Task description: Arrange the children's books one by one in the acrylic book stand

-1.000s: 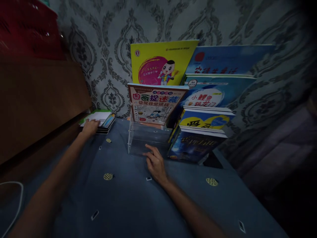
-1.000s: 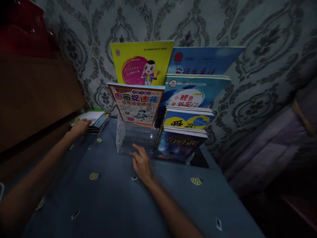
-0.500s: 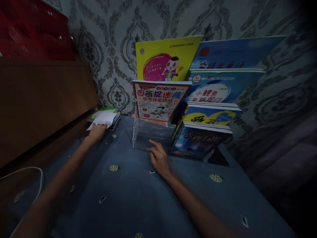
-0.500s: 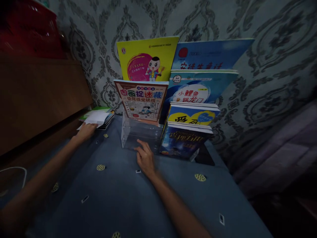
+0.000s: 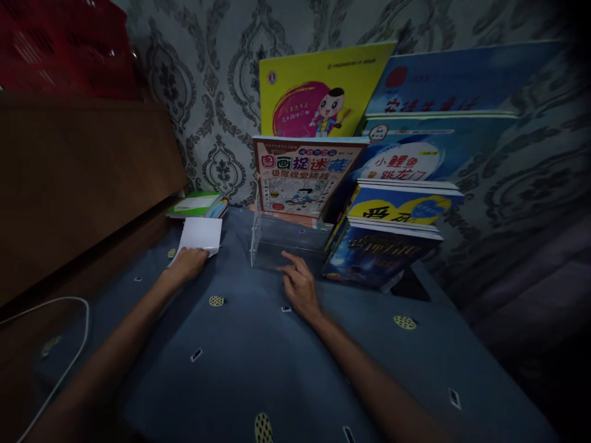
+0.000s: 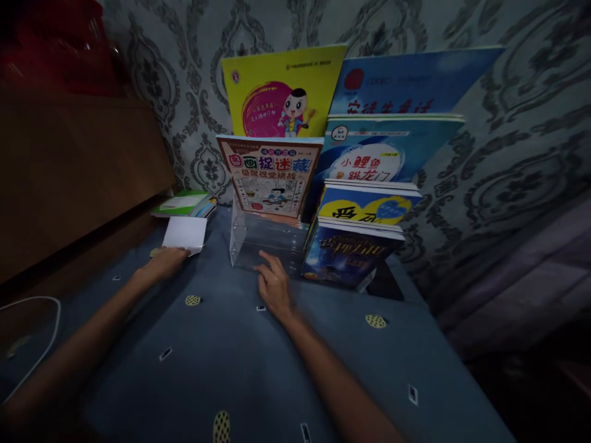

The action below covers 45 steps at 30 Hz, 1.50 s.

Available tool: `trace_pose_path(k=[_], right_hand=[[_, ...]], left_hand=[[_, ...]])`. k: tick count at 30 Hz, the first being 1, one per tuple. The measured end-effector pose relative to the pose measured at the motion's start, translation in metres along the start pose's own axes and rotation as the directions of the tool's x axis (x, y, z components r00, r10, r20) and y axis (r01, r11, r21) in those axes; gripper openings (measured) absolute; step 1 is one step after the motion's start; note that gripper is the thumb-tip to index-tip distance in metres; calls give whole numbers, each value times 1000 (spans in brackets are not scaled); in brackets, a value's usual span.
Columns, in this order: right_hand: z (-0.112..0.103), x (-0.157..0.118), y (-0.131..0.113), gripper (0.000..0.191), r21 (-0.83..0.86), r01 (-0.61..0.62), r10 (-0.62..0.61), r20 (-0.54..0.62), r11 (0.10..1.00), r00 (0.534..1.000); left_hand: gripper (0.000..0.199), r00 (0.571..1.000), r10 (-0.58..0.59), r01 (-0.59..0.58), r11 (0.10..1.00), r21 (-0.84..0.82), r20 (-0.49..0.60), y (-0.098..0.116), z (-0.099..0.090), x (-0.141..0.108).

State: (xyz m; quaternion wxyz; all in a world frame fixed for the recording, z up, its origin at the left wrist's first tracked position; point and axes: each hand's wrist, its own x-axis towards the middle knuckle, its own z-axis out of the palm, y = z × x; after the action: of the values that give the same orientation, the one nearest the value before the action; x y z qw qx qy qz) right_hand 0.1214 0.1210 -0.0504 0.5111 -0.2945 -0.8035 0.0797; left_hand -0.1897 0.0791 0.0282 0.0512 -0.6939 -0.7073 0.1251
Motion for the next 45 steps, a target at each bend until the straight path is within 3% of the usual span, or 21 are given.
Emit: trace_pose_path(k=[4,10,12,15,17,20,23,27,33,39,45], right_hand=[[1,0,0,36,-1,7,-7,-19,1000,1000],[2,-1,-1,34,-4,-4,4,-10,1000,1000],[2,-2,-2,34,-10,-3,3,-17,1000,1000],[0,-3,-7,34,-19,-8,7,-24,1000,1000],[-2,-5,-13,34,-29,7,-8,-15,1000,1000],[-5,-10,-26,34,-41,55,-54,22,998,998],[-7,-17,-40,34,-4,105,-104,82,995,991],[-9,-24,-53,32,63,163,-170,132,985,977],[-15,-33,-62,30,95,181,-194,154,979,969],[-24,-43,-66,27,62,184,-193,201,981,960],[-43,-49,-74,27,-24,205,-188,306,979,933]], left_hand=[[38,996,72,-72,997,-6,45,15,-12,-13],[35,972,230,-227,972,-63,40,57,-26,-35],[40,954,298,-294,944,-149,5,65,-29,-39],[50,907,418,-401,820,-408,-52,61,-27,-36],[49,923,372,-368,789,-492,-94,47,-21,-28],[41,992,19,-66,926,-372,-128,20,-5,-18],[40,992,-86,53,946,-320,-90,-3,12,-12],[46,997,-36,12,953,-302,-74,-16,23,-10],[48,999,46,-50,951,-305,-19,-13,20,-11],[43,989,149,-134,935,-328,21,8,8,-20],[29,946,323,-277,829,-486,11,43,-4,-36]])
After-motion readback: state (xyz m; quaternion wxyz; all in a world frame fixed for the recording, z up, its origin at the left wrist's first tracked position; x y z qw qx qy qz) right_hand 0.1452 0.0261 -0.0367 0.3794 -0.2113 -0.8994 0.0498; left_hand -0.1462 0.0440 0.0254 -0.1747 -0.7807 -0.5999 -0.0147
